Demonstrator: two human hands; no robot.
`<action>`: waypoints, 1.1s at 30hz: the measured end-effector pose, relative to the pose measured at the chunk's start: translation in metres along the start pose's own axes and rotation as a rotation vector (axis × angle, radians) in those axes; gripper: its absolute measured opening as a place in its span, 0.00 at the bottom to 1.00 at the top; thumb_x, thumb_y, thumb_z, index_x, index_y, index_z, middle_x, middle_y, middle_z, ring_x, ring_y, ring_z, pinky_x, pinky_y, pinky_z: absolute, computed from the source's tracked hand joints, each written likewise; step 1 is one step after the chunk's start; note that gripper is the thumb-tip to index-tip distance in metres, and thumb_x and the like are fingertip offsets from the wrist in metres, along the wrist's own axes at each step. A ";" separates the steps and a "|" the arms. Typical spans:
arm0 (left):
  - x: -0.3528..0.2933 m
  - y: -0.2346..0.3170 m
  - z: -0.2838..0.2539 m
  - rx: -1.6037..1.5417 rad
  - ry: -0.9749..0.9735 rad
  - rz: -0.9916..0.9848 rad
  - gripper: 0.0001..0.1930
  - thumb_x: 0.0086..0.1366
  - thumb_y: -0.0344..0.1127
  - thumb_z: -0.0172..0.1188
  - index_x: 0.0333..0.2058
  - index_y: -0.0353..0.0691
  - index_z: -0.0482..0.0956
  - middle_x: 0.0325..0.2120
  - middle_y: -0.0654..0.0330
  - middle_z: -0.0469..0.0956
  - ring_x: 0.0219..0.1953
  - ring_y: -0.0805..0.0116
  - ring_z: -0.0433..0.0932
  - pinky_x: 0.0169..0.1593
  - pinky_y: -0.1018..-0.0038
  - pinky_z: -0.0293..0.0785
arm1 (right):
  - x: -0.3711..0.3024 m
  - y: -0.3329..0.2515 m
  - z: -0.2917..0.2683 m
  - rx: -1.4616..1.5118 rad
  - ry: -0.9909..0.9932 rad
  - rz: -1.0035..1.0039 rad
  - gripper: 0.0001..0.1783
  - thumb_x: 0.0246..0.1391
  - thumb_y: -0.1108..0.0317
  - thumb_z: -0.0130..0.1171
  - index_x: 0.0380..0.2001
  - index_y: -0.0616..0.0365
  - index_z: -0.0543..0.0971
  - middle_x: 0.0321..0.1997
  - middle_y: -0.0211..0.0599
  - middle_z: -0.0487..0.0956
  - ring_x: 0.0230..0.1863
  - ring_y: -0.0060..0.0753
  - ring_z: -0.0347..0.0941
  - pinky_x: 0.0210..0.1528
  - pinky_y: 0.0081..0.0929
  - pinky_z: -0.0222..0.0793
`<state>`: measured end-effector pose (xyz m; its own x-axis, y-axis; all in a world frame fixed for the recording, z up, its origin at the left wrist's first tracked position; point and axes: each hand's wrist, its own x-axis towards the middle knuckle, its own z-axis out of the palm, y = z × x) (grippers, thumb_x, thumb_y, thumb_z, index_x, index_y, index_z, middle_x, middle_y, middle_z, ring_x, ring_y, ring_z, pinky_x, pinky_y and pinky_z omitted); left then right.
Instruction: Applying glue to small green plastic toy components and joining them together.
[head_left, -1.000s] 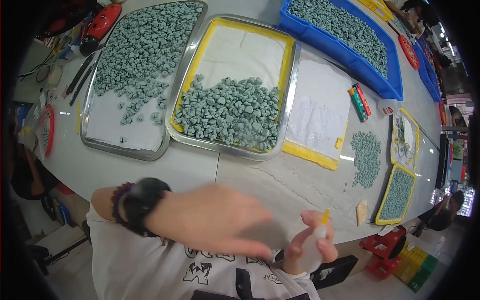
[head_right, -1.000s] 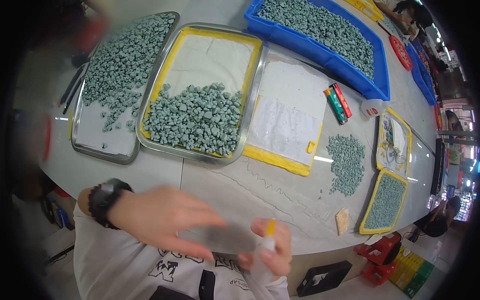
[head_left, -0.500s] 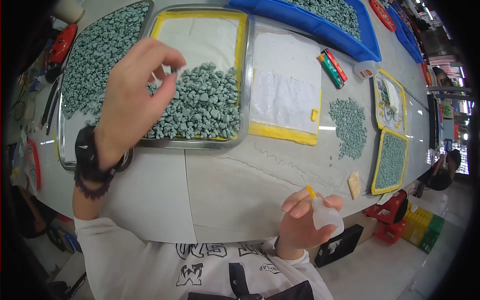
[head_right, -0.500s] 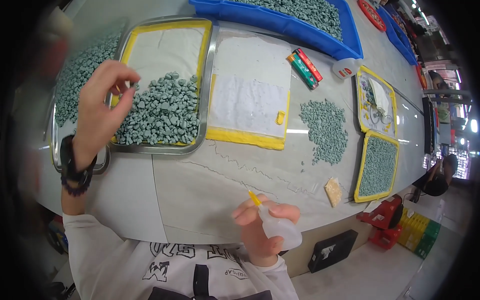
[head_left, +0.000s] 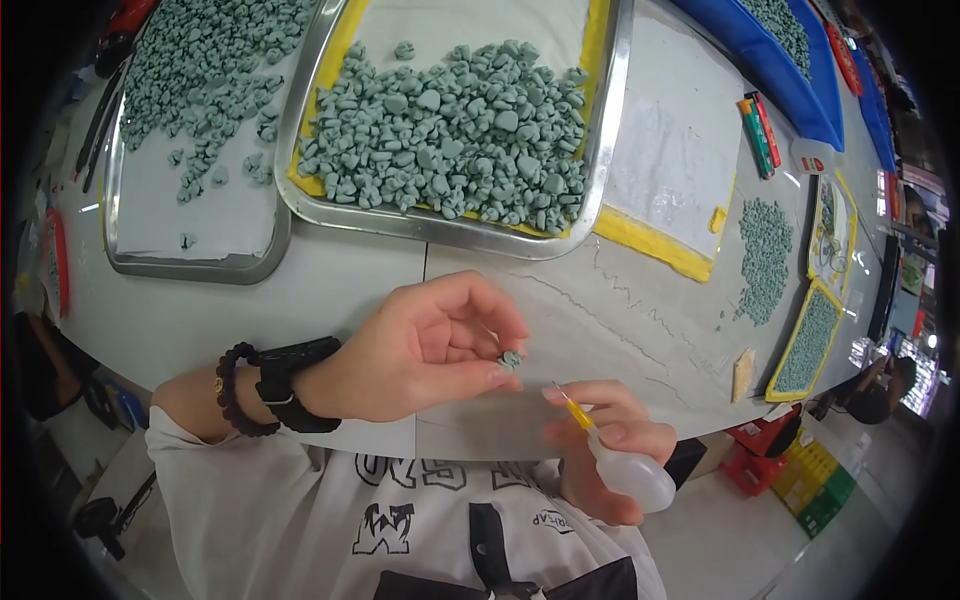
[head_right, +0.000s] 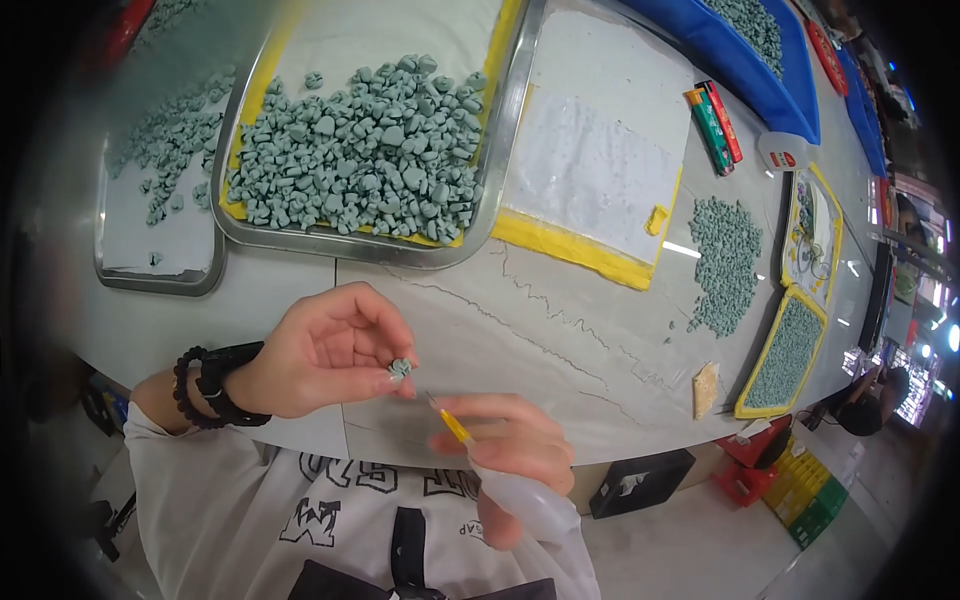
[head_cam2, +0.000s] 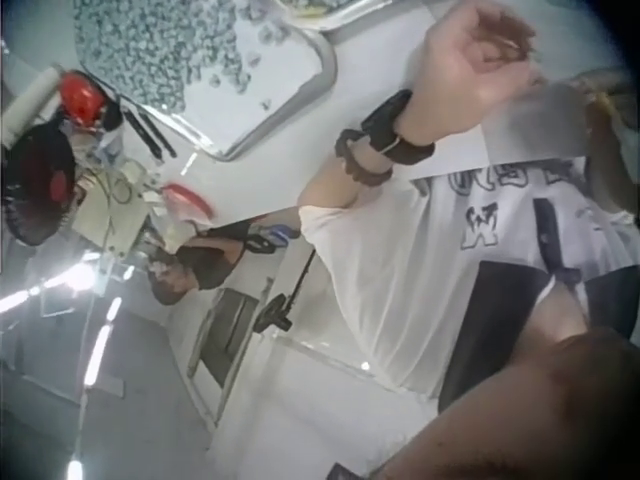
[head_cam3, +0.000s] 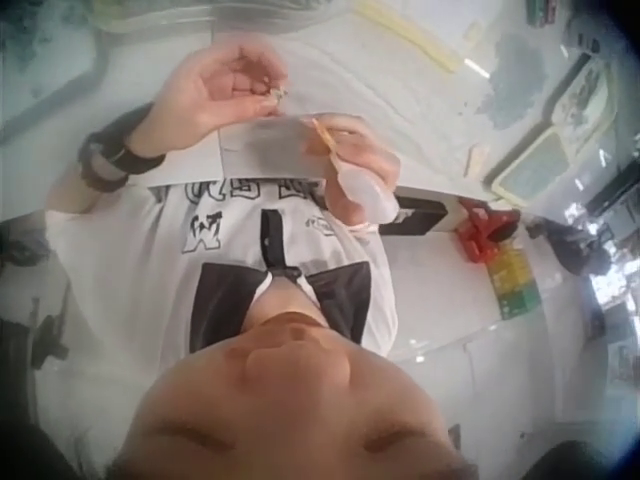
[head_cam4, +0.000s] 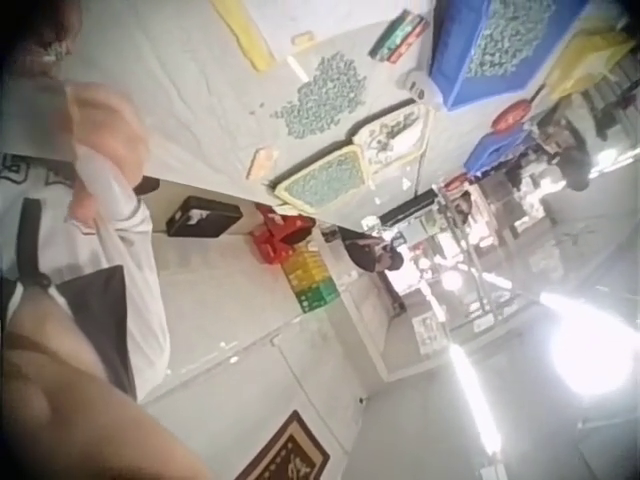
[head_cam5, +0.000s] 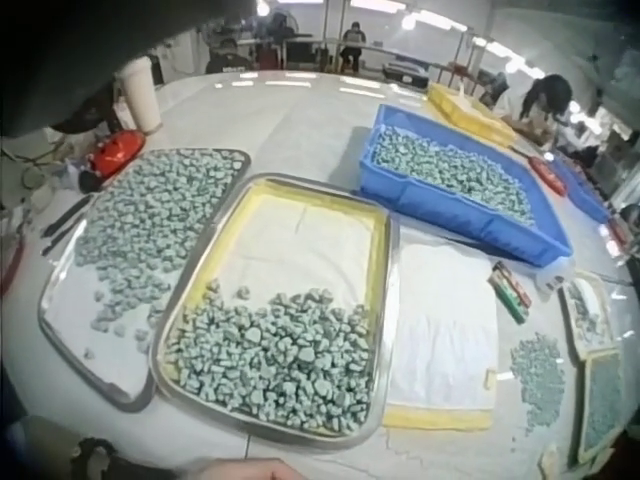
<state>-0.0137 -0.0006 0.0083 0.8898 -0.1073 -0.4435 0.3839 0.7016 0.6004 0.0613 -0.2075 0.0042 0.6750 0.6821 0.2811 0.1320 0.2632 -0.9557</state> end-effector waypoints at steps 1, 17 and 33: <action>0.000 0.001 -0.001 -0.017 0.015 -0.036 0.12 0.57 0.15 0.53 0.40 0.30 0.72 0.40 0.55 0.72 0.44 0.69 0.75 0.50 0.73 0.74 | 0.001 0.002 0.000 -0.010 -0.043 0.014 0.31 0.56 0.38 0.43 0.41 0.59 0.64 0.25 0.51 0.77 0.38 0.56 0.74 0.32 0.34 0.73; 0.000 -0.004 -0.004 0.099 -0.050 -0.029 0.14 0.56 0.17 0.57 0.43 0.30 0.73 0.39 0.57 0.76 0.42 0.73 0.77 0.47 0.77 0.74 | 0.004 0.004 0.005 -0.085 -0.116 0.064 0.28 0.59 0.40 0.39 0.41 0.58 0.66 0.22 0.50 0.76 0.42 0.62 0.74 0.43 0.48 0.72; 0.003 -0.008 -0.003 0.158 -0.064 0.049 0.14 0.56 0.18 0.59 0.42 0.31 0.74 0.38 0.59 0.75 0.40 0.74 0.76 0.45 0.78 0.73 | 0.004 0.002 0.005 -0.083 -0.110 0.101 0.25 0.59 0.45 0.42 0.39 0.59 0.67 0.23 0.53 0.76 0.43 0.63 0.73 0.39 0.47 0.74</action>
<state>-0.0153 -0.0042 0.0001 0.9202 -0.1240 -0.3713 0.3696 0.5879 0.7196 0.0603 -0.2013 0.0041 0.6051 0.7739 0.1869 0.1299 0.1356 -0.9822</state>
